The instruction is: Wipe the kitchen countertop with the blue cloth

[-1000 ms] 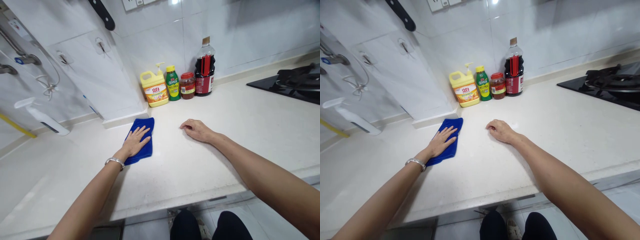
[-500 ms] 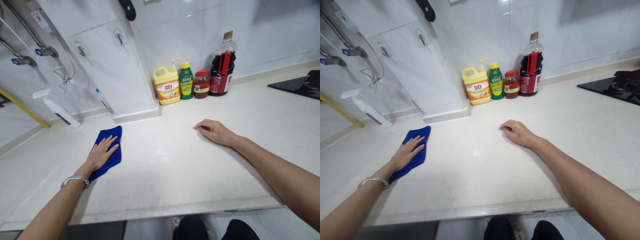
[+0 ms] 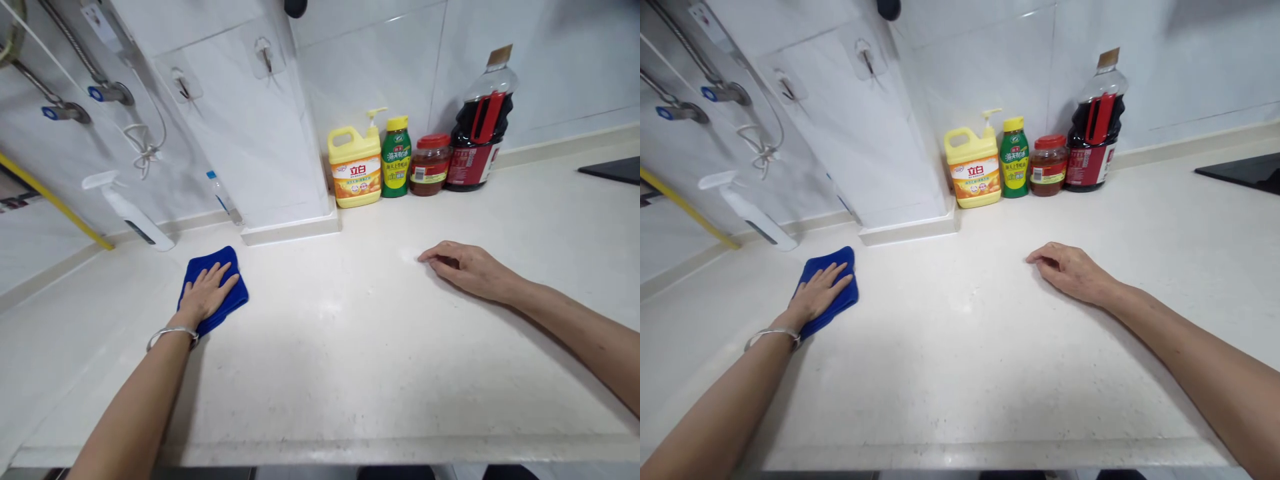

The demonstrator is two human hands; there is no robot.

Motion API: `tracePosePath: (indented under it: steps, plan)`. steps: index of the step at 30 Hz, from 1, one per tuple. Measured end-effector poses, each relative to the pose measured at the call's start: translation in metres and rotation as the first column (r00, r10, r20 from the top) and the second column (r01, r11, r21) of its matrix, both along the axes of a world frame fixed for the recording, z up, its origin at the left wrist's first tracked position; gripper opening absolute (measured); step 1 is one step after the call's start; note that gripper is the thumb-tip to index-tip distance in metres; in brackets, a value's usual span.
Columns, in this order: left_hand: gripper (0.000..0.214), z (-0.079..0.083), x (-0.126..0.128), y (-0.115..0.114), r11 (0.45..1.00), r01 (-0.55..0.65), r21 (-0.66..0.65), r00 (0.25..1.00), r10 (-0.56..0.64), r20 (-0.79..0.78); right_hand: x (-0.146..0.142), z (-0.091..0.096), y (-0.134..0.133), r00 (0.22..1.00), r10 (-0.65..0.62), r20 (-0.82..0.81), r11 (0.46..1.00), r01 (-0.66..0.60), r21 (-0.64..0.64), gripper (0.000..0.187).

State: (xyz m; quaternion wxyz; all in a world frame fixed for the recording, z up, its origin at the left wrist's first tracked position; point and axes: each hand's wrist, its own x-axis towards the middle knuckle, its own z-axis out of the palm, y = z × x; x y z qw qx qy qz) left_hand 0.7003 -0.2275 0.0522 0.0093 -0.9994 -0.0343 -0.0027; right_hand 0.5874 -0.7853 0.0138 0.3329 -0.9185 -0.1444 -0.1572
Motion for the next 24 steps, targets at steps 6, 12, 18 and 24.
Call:
tracePosePath:
  steps: [6, 12, 18, 24]
  plan:
    - [0.072, 0.001, 0.009, 0.000, 0.999, 0.040, 0.022, 0.999, -0.040, -0.001, 0.000, -0.002, 0.002, 0.999, -0.038, 0.011, 0.999, 0.039, -0.038, 0.034]
    - [0.073, -0.001, 0.034, 0.010, 0.994, 0.113, -0.016, 0.994, -0.113, -0.004, 0.000, -0.005, 0.001, 0.998, -0.055, 0.011, 0.997, 0.055, -0.045, 0.034]
    - [0.076, -0.004, 0.062, 0.021, 0.984, 0.176, -0.033, 0.984, -0.177, -0.009, -0.001, -0.008, -0.002, 0.997, -0.063, -0.037, 0.998, 0.062, -0.030, 0.032]
    - [0.075, -0.006, 0.088, 0.027, 0.976, 0.212, -0.051, 0.977, -0.212, -0.001, -0.003, -0.010, -0.005, 0.991, -0.102, -0.091, 0.995, 0.099, -0.031, 0.031]
